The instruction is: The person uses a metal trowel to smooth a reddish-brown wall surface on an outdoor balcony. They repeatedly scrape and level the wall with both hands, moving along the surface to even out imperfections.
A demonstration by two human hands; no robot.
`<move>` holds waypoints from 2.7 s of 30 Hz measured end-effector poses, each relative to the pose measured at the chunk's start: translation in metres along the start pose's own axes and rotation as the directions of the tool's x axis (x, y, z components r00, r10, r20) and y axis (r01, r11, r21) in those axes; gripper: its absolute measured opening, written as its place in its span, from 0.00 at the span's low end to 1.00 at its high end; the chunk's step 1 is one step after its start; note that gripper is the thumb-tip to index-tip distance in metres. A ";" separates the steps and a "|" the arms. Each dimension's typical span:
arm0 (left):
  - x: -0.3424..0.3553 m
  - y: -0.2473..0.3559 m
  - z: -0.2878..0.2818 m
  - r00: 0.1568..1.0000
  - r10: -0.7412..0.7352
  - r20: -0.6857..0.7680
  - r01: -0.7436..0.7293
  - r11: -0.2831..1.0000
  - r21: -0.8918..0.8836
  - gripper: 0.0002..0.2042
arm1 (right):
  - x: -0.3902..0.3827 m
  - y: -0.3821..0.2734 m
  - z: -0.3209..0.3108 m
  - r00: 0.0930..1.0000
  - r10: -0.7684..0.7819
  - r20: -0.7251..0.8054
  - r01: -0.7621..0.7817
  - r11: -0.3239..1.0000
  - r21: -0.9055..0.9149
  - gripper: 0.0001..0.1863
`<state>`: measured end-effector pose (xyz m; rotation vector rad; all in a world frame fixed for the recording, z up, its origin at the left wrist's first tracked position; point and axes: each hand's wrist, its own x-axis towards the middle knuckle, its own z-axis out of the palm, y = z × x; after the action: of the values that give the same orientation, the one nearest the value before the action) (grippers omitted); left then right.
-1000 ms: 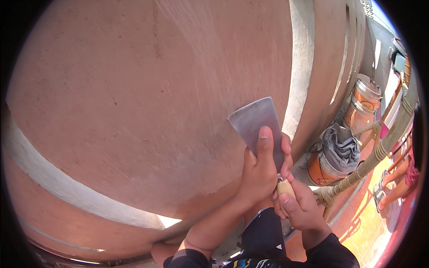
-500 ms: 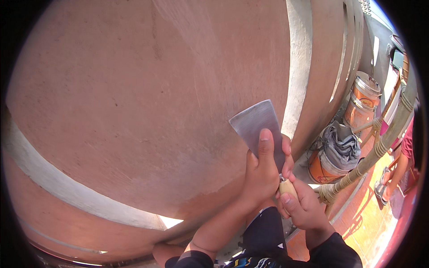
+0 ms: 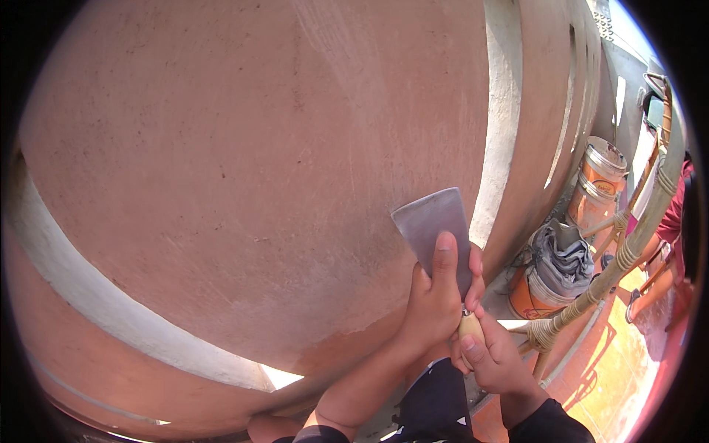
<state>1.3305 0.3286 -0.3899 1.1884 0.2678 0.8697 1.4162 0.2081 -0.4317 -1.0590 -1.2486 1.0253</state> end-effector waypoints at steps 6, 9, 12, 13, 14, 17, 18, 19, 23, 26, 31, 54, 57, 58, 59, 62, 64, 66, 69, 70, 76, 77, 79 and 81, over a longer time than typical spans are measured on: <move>0.000 0.010 -0.002 0.999 -0.007 0.036 0.006 0.999 0.033 0.28 | 0.004 -0.001 0.012 0.997 0.030 -0.078 -0.031 0.999 -0.023 0.16; -0.003 0.012 -0.001 0.999 -0.042 -0.005 0.042 0.999 0.001 0.28 | 0.002 -0.004 0.011 0.999 -0.039 -0.024 0.042 0.991 0.125 0.15; -0.006 0.010 0.002 0.998 -0.055 -0.013 0.055 0.998 0.002 0.27 | -0.002 -0.007 0.007 0.998 0.069 0.003 -0.069 0.998 -0.006 0.15; -0.006 0.009 0.003 0.999 -0.043 -0.026 0.043 0.999 0.003 0.27 | -0.003 -0.007 0.006 1.000 0.024 -0.012 -0.023 0.999 0.031 0.14; -0.007 0.008 0.003 0.999 -0.036 -0.012 0.036 0.999 -0.011 0.27 | -0.004 -0.006 0.006 1.000 0.023 -0.016 -0.022 0.998 0.052 0.14; -0.007 0.007 0.003 0.999 -0.030 -0.025 0.029 0.999 -0.030 0.28 | -0.002 -0.004 0.008 0.999 0.029 -0.038 -0.026 0.996 0.091 0.14; -0.006 0.008 0.003 0.999 -0.029 -0.030 0.029 0.999 -0.022 0.28 | 0.000 -0.003 0.010 0.998 0.035 -0.046 -0.030 0.995 0.092 0.14; -0.005 0.010 0.002 0.995 -0.083 -0.049 0.083 0.997 -0.005 0.28 | 0.002 -0.002 0.012 0.999 -0.004 -0.033 0.007 0.997 0.082 0.14; -0.002 0.019 0.001 0.999 -0.036 -0.033 0.038 0.997 0.068 0.30 | 0.010 -0.001 0.016 0.997 -0.068 -0.025 0.069 0.996 0.053 0.15; -0.006 0.024 0.001 0.999 -0.004 -0.033 0.006 0.997 0.079 0.30 | 0.010 -0.002 0.021 0.996 -0.094 0.001 0.094 0.994 0.047 0.13; -0.011 0.027 0.004 0.986 -0.141 -0.092 0.152 0.980 0.126 0.30 | 0.008 -0.001 0.027 0.997 -0.056 0.060 0.047 0.989 0.139 0.11; -0.281 -0.157 -0.053 0.791 -0.248 -0.559 0.413 0.891 0.190 0.23 | -0.066 0.178 0.018 0.883 0.104 0.459 -0.108 0.994 -0.016 0.24; -0.262 -0.149 -0.059 0.786 -0.299 -0.541 0.451 0.876 0.172 0.23 | -0.051 0.157 0.043 0.740 0.245 0.627 -0.472 0.853 0.224 0.24; -0.256 -0.147 -0.056 0.752 -0.401 -0.524 0.474 0.880 0.007 0.23 | -0.046 0.150 0.050 0.739 0.266 0.619 -0.504 0.828 0.246 0.25; -0.245 -0.140 -0.064 0.913 -0.294 -0.284 0.330 0.940 0.089 0.17 | -0.036 0.143 0.051 0.765 0.256 0.591 -0.469 0.850 0.238 0.27; -0.222 -0.122 -0.059 0.941 -0.221 -0.255 0.313 0.854 0.415 0.14 | -0.006 0.121 0.044 0.951 0.008 0.310 -0.139 0.904 0.405 0.27; -0.209 -0.112 -0.044 0.945 -0.240 -0.221 0.300 0.908 0.293 0.14 | 0.009 0.101 0.033 0.970 -0.026 0.242 -0.110 0.838 0.534 0.25; -0.192 -0.100 -0.030 0.960 -0.234 -0.155 0.262 0.945 0.197 0.15 | 0.022 0.078 0.026 0.982 -0.040 0.184 -0.074 0.814 0.576 0.22; -0.163 -0.086 -0.013 0.979 -0.155 -0.135 0.183 0.956 0.229 0.14 | 0.040 0.043 0.021 0.995 -0.030 0.093 -0.023 0.855 0.518 0.18; -0.154 -0.081 -0.011 0.982 -0.141 -0.128 0.169 0.952 0.253 0.14 | 0.045 0.034 0.020 0.998 -0.026 0.049 -0.002 0.868 0.496 0.18; -0.123 -0.059 0.000 0.978 -0.086 -0.192 0.159 0.900 0.406 0.15 | 0.072 0.006 0.010 0.999 -0.035 0.002 0.029 0.863 0.505 0.15; -0.120 -0.055 0.003 0.975 -0.084 -0.208 0.166 0.893 0.418 0.15 | 0.074 0.002 0.009 1.000 -0.027 0.013 0.017 0.869 0.495 0.15; -0.116 -0.049 0.009 0.971 -0.074 -0.227 0.167 0.890 0.424 0.15 | 0.076 -0.006 0.010 1.000 -0.028 0.005 0.022 0.879 0.476 0.15; -0.114 -0.047 0.013 0.968 -0.070 -0.242 0.168 0.896 0.412 0.16 | 0.077 -0.014 0.009 1.000 -0.021 0.009 0.015 0.885 0.465 0.14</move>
<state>1.2842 0.2339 -0.4548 1.4651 0.7405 0.8593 1.4120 0.2807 -0.4013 -0.6641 -0.9492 1.2420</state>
